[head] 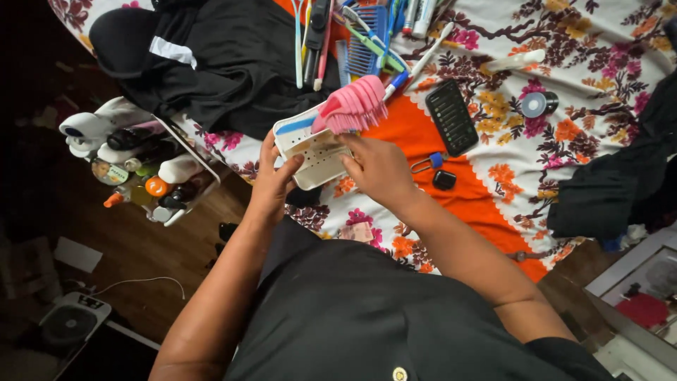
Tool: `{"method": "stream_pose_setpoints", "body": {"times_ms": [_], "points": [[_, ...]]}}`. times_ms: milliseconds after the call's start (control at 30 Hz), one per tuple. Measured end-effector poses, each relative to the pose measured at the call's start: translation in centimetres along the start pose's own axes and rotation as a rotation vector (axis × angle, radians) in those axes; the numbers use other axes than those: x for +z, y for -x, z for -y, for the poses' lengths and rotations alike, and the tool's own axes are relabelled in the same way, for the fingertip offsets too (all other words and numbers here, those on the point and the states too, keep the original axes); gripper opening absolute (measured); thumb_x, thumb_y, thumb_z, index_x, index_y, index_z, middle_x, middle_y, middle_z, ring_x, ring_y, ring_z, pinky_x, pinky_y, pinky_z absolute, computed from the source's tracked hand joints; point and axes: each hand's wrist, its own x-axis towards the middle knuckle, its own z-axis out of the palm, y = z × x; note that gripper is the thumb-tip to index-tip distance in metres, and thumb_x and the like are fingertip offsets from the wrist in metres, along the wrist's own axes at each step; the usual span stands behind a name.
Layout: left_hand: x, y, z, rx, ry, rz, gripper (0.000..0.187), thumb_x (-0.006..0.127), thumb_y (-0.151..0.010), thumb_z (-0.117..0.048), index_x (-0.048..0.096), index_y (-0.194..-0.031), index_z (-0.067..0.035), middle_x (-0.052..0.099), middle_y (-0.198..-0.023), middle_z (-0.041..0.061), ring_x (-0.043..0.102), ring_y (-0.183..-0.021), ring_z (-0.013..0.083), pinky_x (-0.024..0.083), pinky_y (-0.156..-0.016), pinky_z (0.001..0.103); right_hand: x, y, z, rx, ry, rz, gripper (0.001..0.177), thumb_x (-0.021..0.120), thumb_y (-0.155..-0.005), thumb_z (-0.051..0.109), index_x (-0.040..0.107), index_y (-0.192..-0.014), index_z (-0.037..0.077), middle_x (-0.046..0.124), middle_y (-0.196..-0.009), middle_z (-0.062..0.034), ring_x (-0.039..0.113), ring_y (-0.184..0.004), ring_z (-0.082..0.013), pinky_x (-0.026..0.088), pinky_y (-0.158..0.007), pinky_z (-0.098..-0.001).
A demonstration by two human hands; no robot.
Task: Sort and place personal grooming and stationery items into a storage container.
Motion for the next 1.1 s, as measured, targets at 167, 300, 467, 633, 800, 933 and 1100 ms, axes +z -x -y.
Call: {"method": "stream_pose_setpoints", "body": {"times_ms": [167,300,467,633,800,933,1100], "points": [[-2.1,0.0,1.8,0.051,0.041,-0.015,0.085,0.073,-0.085,-0.021,0.027,-0.157,-0.026,0.054,-0.146,0.005,0.056,-0.130,0.0233,0.054,-0.096,0.049,0.5,0.9,-1.4,0.198,-0.216,0.046,0.032,0.069,-0.094,0.017,0.069,-0.123,0.006,0.071,-0.086,-0.0123,0.067,-0.069,-0.0221,0.053,-0.064,-0.0354],[-4.3,0.6,2.3,0.002,0.044,-0.142,0.076,0.067,-0.085,-0.026,0.031,-0.151,-0.024,0.054,-0.144,0.004,0.057,-0.126,0.0304,0.052,-0.094,0.056,2.1,1.8,-5.6,0.349,-0.389,-0.006,0.027,0.070,-0.095,0.017,0.071,-0.120,0.006,0.071,-0.082,-0.0041,0.063,-0.069,-0.0087,0.052,-0.064,-0.0281],[-3.8,1.9,0.6,0.047,0.111,-0.139,0.071,0.066,-0.085,-0.029,0.033,-0.148,-0.024,0.051,-0.146,0.007,0.055,-0.128,0.0329,0.052,-0.097,0.058,3.7,1.4,-14.2,0.426,-0.277,-0.006,0.026,0.072,-0.090,0.015,0.073,-0.115,0.006,0.068,-0.078,-0.0041,0.061,-0.067,-0.0092,0.051,-0.063,-0.0272],[-4.2,0.6,2.0,0.061,0.216,-0.078,0.069,0.064,-0.085,-0.033,0.033,-0.147,-0.024,0.048,-0.147,0.011,0.054,-0.126,0.0370,0.050,-0.098,0.059,7.5,-0.2,-21.0,0.362,-0.153,-0.077,0.022,0.073,-0.091,0.014,0.073,-0.111,0.006,0.072,-0.090,-0.0073,0.066,-0.077,-0.0149,0.054,-0.071,-0.0299],[-4.2,-0.4,2.4,0.044,0.214,-0.134,0.061,0.063,-0.089,-0.035,0.035,-0.141,-0.016,0.048,-0.147,0.010,0.055,-0.128,0.0365,0.050,-0.100,0.058,12.2,-3.6,-22.5,0.315,-0.037,-0.323,0.059,0.083,-0.082,0.015,0.058,-0.133,0.003,0.066,-0.113,-0.0190,0.070,-0.089,-0.0319,0.058,-0.079,-0.0392],[-4.0,-0.7,2.3,0.040,0.216,-0.146,0.063,0.064,-0.089,-0.034,0.034,-0.142,-0.015,0.048,-0.146,0.011,0.054,-0.129,0.0365,0.050,-0.100,0.059,12.6,-6.1,-22.9,0.320,0.162,-0.391,0.097,0.092,-0.072,0.019,0.036,-0.148,0.000,0.064,-0.110,-0.0243,0.067,-0.091,-0.0417,0.056,-0.079,-0.0457],[-4.2,-0.7,3.4,0.061,0.189,-0.107,0.072,0.066,-0.083,-0.035,0.034,-0.146,-0.023,0.047,-0.148,0.006,0.049,-0.133,0.0324,0.048,-0.098,0.057,10.5,-6.2,-22.8,0.502,-0.430,-0.331,0.113,0.087,-0.069,0.010,0.014,-0.155,0.004,0.071,-0.087,-0.0110,0.070,-0.074,-0.0274,0.057,-0.063,-0.0376]]}}
